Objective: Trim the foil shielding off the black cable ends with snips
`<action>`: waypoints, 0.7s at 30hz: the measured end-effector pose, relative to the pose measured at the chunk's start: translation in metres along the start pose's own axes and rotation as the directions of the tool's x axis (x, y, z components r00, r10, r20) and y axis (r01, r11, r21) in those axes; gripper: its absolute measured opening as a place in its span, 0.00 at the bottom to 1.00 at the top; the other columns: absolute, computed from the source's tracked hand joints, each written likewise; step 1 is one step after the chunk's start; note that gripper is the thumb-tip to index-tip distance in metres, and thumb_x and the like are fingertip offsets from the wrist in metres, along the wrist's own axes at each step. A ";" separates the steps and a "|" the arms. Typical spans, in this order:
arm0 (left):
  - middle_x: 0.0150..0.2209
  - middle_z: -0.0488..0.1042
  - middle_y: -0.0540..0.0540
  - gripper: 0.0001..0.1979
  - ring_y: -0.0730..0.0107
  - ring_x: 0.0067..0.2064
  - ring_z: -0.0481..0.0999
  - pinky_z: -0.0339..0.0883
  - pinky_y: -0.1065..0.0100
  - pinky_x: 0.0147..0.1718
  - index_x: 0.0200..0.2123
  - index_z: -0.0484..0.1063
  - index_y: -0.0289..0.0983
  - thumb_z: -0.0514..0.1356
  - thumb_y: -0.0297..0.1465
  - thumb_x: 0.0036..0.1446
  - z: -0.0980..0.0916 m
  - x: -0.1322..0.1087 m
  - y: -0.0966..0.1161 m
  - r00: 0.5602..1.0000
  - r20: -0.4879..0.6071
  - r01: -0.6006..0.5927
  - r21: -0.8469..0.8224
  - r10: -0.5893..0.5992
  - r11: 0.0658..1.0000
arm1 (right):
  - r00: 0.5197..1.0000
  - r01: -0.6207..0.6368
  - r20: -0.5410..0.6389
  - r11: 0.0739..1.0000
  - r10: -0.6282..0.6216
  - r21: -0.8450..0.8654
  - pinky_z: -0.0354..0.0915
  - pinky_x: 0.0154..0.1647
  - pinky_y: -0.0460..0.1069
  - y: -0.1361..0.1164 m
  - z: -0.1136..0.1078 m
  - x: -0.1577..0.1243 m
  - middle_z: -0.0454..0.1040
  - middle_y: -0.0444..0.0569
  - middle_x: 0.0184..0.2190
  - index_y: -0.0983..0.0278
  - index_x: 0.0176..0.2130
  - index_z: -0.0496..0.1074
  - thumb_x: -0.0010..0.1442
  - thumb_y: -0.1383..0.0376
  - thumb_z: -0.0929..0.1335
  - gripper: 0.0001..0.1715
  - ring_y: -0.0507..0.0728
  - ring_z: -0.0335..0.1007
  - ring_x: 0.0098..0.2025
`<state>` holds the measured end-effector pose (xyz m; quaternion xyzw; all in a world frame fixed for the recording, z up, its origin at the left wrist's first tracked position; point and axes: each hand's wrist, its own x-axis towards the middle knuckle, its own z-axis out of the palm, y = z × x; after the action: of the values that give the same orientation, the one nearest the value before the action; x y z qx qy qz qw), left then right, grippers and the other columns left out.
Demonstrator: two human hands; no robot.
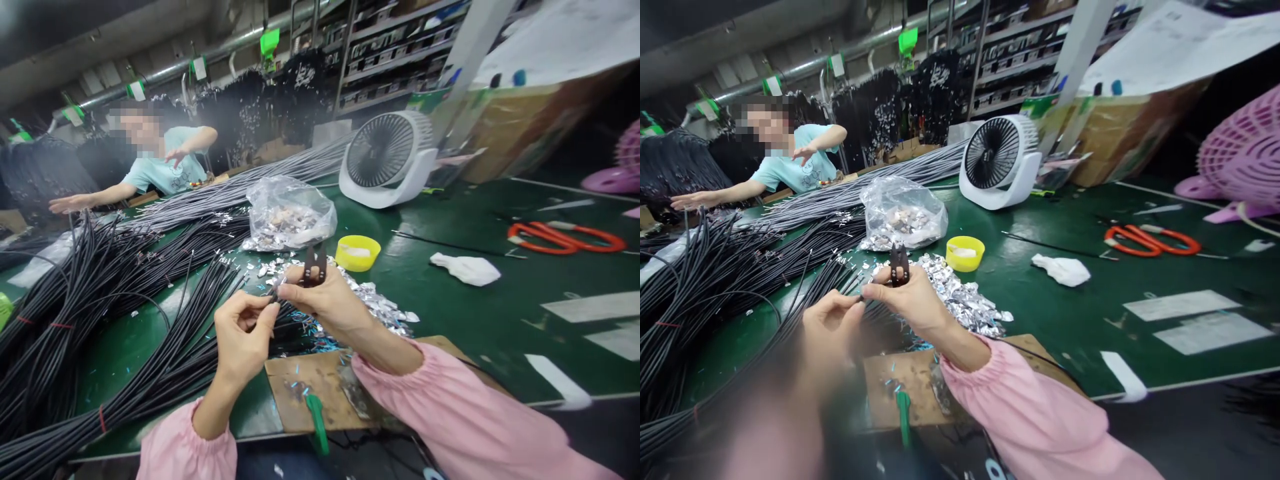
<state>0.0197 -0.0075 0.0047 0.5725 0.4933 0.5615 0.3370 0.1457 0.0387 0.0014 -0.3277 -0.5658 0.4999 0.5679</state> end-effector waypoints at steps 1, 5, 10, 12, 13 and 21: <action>0.20 0.66 0.51 0.08 0.79 0.19 0.64 0.56 0.76 0.17 0.24 0.72 0.34 0.61 0.33 0.49 0.003 -0.001 -0.002 0.999 -0.033 -0.009 -0.001 0.009 1.000 | 0.991 0.108 -0.067 0.990 -0.114 -0.094 0.51 0.16 0.45 0.001 0.001 -0.002 0.58 0.39 0.13 0.65 0.16 0.64 0.42 0.55 0.74 0.21 0.47 0.52 0.16; 0.21 0.69 0.49 0.09 0.76 0.20 0.66 0.58 0.76 0.18 0.24 0.70 0.33 0.59 0.34 0.51 0.012 -0.005 -0.008 0.993 -0.106 -0.037 0.058 0.043 0.998 | 0.742 0.523 -0.057 0.631 -0.667 -0.573 0.59 0.21 0.45 0.002 0.004 -0.010 0.69 0.46 0.19 0.65 0.21 0.69 0.51 0.69 0.70 0.10 0.50 0.63 0.22; 0.20 0.70 0.49 0.11 0.76 0.20 0.67 0.58 0.75 0.19 0.24 0.70 0.33 0.57 0.34 0.53 0.011 -0.005 -0.011 0.994 -0.106 -0.018 0.168 0.036 0.986 | 0.695 0.608 0.145 0.467 -0.705 -0.642 0.64 0.24 0.46 0.005 0.000 -0.006 0.70 0.49 0.24 0.64 0.27 0.68 0.55 0.73 0.65 0.08 0.52 0.67 0.26; 0.19 0.68 0.50 0.11 0.77 0.20 0.66 0.57 0.76 0.18 0.24 0.70 0.33 0.57 0.35 0.54 0.009 -0.003 -0.014 0.993 -0.113 -0.015 0.175 0.035 0.984 | 0.729 0.610 0.180 0.508 -0.660 -0.608 0.64 0.25 0.46 0.006 -0.001 -0.003 0.70 0.48 0.24 0.63 0.27 0.67 0.56 0.73 0.63 0.08 0.52 0.67 0.26; 0.19 0.68 0.51 0.11 0.77 0.20 0.66 0.57 0.76 0.18 0.25 0.70 0.34 0.57 0.35 0.54 0.008 -0.001 -0.016 0.992 -0.121 -0.018 0.170 0.039 0.985 | 0.734 0.620 0.197 0.525 -0.650 -0.583 0.64 0.25 0.46 0.006 -0.001 -0.002 0.70 0.48 0.24 0.63 0.27 0.67 0.56 0.73 0.63 0.08 0.52 0.66 0.26; 0.21 0.67 0.52 0.09 0.77 0.22 0.66 0.59 0.75 0.21 0.26 0.68 0.35 0.58 0.34 0.54 0.005 0.006 -0.024 0.968 -0.177 -0.152 0.155 0.179 0.976 | 0.913 0.383 0.018 0.842 -0.407 -0.381 0.55 0.19 0.45 -0.003 0.002 -0.012 0.65 0.44 0.23 0.63 0.30 0.69 0.55 0.56 0.67 0.13 0.49 0.57 0.20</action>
<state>0.0196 0.0062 -0.0163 0.5779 0.5118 0.6036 0.1992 0.1457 0.0264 0.0009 -0.3227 -0.6880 0.2434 0.6028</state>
